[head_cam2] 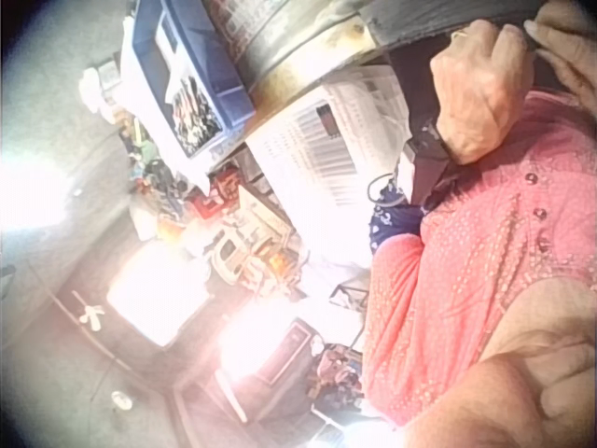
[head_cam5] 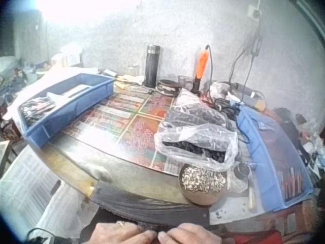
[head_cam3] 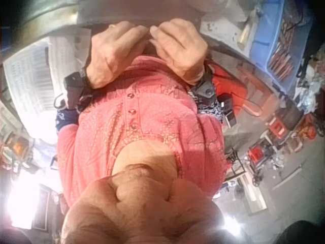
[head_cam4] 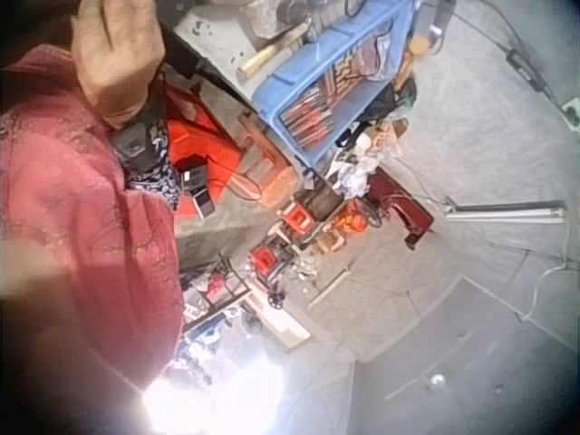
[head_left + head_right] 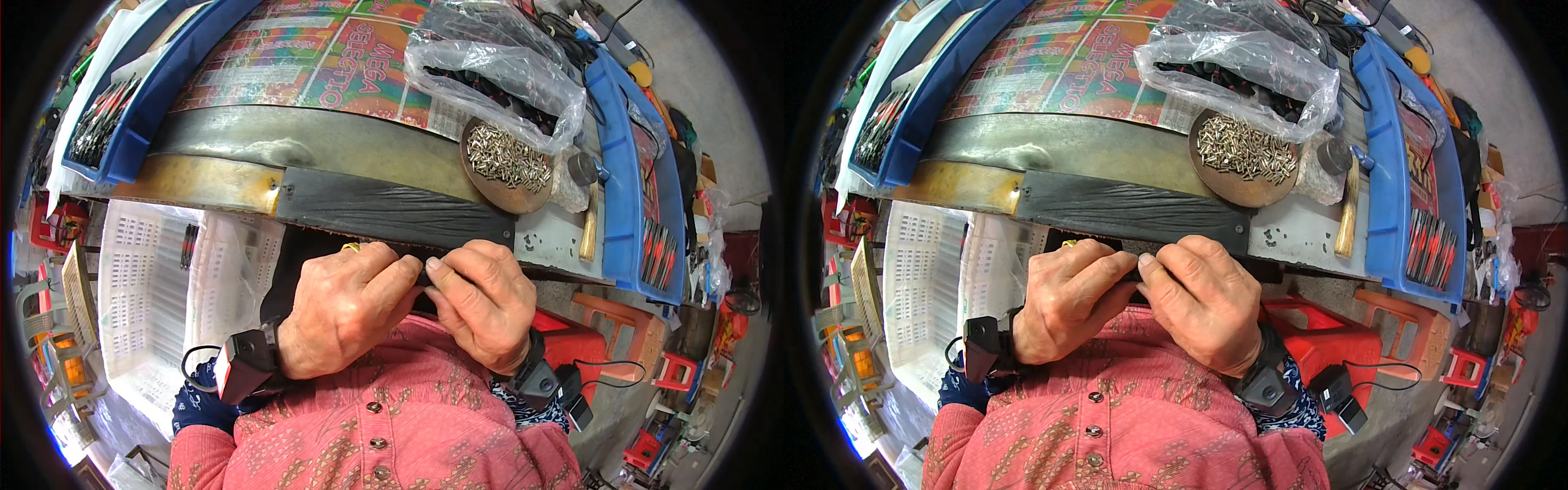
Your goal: The person repeatedly picks small black plastic components and metal pins from trays on a cluttered workbench, inserts the pins into the components, and places the assembled units into a blue tray. The person handles the items one at a time and repeats the cycle throughout the clip.
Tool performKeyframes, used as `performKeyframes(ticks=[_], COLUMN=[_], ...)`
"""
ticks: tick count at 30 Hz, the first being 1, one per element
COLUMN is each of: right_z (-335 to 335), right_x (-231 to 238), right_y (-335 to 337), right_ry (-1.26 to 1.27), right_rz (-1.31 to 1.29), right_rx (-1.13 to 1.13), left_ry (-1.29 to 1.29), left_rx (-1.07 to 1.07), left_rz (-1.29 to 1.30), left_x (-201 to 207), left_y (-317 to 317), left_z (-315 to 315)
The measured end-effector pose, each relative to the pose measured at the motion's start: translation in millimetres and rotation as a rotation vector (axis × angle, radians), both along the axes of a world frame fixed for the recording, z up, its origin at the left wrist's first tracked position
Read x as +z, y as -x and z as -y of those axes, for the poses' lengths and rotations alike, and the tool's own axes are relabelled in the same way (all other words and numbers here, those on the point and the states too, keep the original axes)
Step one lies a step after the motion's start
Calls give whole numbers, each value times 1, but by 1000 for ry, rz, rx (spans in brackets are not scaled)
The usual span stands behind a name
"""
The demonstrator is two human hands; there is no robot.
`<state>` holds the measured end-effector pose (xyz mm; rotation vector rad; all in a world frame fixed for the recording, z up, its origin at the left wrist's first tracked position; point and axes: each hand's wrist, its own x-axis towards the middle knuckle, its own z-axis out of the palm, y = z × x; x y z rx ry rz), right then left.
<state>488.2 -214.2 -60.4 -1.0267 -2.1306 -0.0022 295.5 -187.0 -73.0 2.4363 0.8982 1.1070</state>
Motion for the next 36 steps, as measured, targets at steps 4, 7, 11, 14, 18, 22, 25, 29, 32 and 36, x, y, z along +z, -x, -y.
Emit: performKeyframes(ticks=[4, 7, 11, 14, 18, 22, 25, 29, 32, 36], right_z=[-4, -4, -5, -4, -2, 2, 3, 1, 1, 5], right_x=[-6, -9, -9, -5, 1, 5, 7, 9, 8, 5], right_y=[-2, -4, -5, -6, -7, -4, 0, -1, -1, 6], right_ry=[8, -73, 1, 124, 330, 724, 995, 1235, 1237, 1146], right_rz=[-90, -6, -96, -218, -362, -624, -794, -993, -1052, -1070], right_rx=[27, 24, 45, 16, -18, -39, -24, 14, 3, -89], left_ry=[1, -33, -32, -39, -7, 11, -28, -94, -137, -164], left_rx=[15, 19, 26, 31, 14, 2, 1, -4, -17, -20], left_rz=[-22, -24, -18, -20, -36, -57, -52, -52, -89, -78], left_x=[0, -1, -1, 3, 8, 10, 8, 5, 4, 5], left_y=[2, 1, 0, 0, 0, 0, -1, -3, -3, -7], left_z=[0, -1, -2, -5, -6, -3, -3, -4, -5, -8])
